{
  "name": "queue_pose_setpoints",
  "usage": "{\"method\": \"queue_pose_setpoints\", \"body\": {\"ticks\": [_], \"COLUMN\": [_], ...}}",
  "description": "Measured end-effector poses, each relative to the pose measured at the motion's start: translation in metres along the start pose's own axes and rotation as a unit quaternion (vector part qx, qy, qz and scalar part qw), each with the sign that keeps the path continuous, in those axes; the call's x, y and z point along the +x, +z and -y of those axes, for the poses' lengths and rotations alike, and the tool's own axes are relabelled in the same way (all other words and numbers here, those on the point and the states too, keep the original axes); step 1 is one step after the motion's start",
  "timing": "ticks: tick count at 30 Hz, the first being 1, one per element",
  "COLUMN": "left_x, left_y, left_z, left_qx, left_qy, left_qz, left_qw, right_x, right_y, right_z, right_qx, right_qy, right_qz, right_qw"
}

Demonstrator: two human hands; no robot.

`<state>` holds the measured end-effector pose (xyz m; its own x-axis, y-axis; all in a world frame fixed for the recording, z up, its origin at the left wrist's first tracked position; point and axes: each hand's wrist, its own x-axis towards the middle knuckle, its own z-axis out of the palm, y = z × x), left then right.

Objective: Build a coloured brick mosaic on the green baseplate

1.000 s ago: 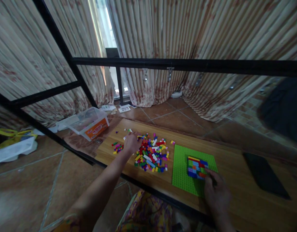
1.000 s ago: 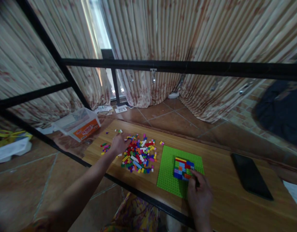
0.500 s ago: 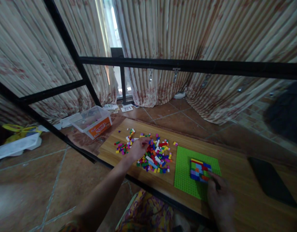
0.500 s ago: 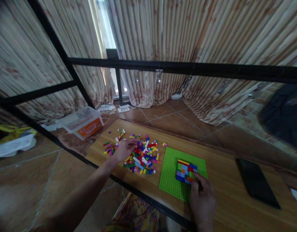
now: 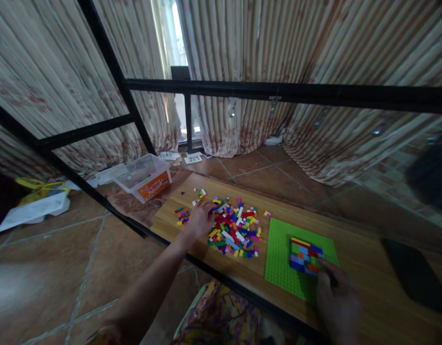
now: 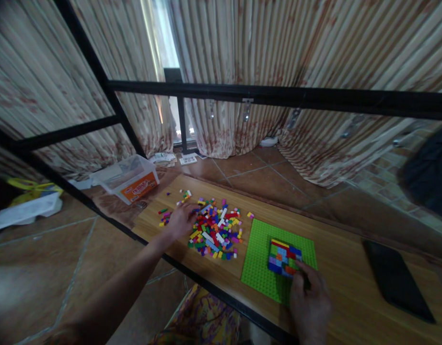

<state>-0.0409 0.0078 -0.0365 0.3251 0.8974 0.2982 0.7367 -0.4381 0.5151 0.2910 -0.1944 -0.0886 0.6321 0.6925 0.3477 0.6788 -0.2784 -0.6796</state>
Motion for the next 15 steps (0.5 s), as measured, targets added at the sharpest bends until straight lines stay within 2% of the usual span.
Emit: {"method": "queue_pose_setpoints", "body": {"ticks": [3, 7, 15], "left_x": [0.010, 0.027, 0.052], "left_y": [0.004, 0.004, 0.005], "left_z": [-0.014, -0.025, -0.022], "left_qx": [0.033, 0.081, 0.110], "left_qy": [0.014, -0.003, -0.042], "left_qz": [0.034, 0.082, 0.183], "left_qw": [0.999, 0.993, 0.976], "right_x": [0.000, 0.000, 0.001], "right_y": [0.000, -0.001, 0.000], "right_z": [0.001, 0.000, 0.002], "right_qx": [-0.006, -0.016, -0.017], "right_qy": [-0.002, -0.009, 0.007], "right_qz": [-0.005, -0.005, -0.005], "right_qw": [1.000, 1.000, 1.000]}}
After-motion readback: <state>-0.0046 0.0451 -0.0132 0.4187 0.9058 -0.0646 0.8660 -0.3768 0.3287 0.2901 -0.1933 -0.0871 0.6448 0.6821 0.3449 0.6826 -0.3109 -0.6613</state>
